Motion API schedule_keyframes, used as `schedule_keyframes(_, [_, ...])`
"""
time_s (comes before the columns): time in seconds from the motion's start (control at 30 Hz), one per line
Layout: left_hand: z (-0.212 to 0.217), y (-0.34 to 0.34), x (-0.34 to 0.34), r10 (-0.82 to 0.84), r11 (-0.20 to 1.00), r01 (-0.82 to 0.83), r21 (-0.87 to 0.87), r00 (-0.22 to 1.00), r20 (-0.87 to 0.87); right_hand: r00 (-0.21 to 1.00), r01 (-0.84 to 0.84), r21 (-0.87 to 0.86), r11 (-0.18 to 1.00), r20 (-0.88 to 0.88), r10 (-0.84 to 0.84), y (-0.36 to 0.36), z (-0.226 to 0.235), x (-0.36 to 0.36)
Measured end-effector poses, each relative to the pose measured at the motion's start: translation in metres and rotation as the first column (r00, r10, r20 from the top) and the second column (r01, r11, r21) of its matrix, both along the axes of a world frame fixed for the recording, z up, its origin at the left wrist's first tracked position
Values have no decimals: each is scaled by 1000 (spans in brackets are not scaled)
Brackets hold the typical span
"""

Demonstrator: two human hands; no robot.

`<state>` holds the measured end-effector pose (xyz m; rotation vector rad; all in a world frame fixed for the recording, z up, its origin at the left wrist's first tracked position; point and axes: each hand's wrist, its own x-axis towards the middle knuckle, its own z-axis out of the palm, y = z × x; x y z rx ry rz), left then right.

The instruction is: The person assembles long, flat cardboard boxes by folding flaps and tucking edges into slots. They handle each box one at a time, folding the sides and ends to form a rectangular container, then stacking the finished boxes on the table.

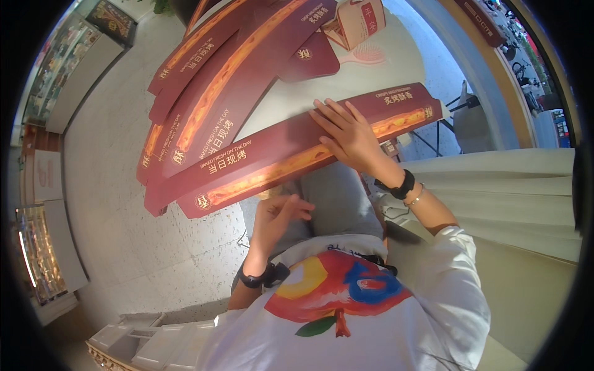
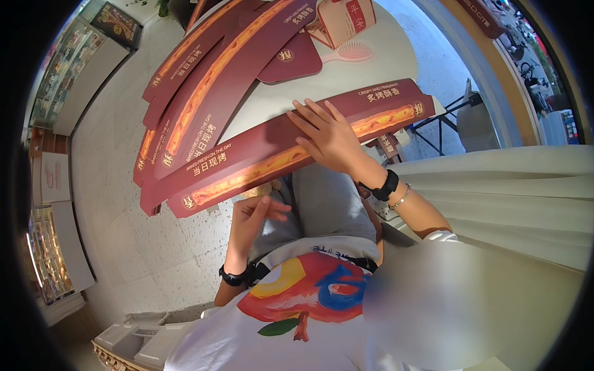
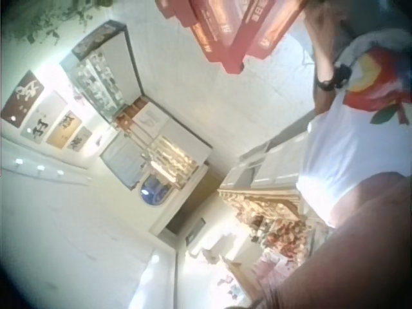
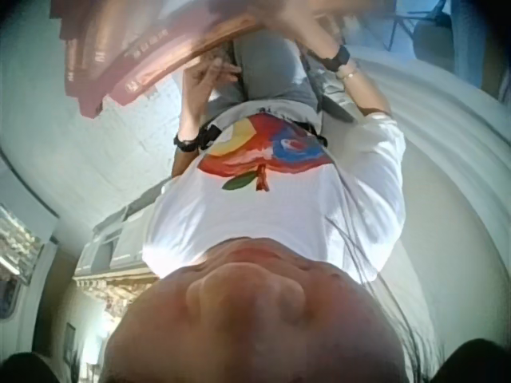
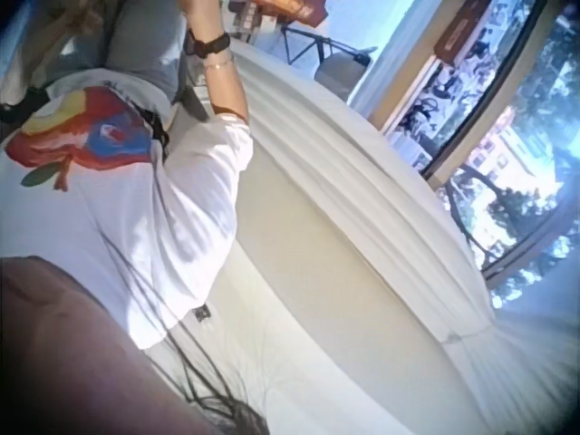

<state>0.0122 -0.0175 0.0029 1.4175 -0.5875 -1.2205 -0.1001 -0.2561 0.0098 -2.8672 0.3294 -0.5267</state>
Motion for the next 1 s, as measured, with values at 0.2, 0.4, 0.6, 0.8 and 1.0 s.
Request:
schedule_keyframes(0.2, [17,-98,-4,120,992,36,-125,113,986,999,-31,-23,999,12,31,-9,-28,-7])
schedule_keyframes(0.4, [-40,-128,3,-93,992,-86,88,-53,994,996,20,-118,993,94,-9,-30,-39,-20])
schedule_keyframes(0.6, [-35,-124,0,-116,991,-74,109,-99,988,934,344,-122,931,-54,-352,-162,-57,-109])
schedule_keyframes(0.8, [-38,-128,-1,-140,988,-92,127,-153,978,888,453,-98,886,-35,-458,-178,-55,-126])
schedule_keyframes(1.0, [-44,-169,-21,-132,973,-203,111,-94,987,994,107,-129,986,49,-101,-70,-6,-54])
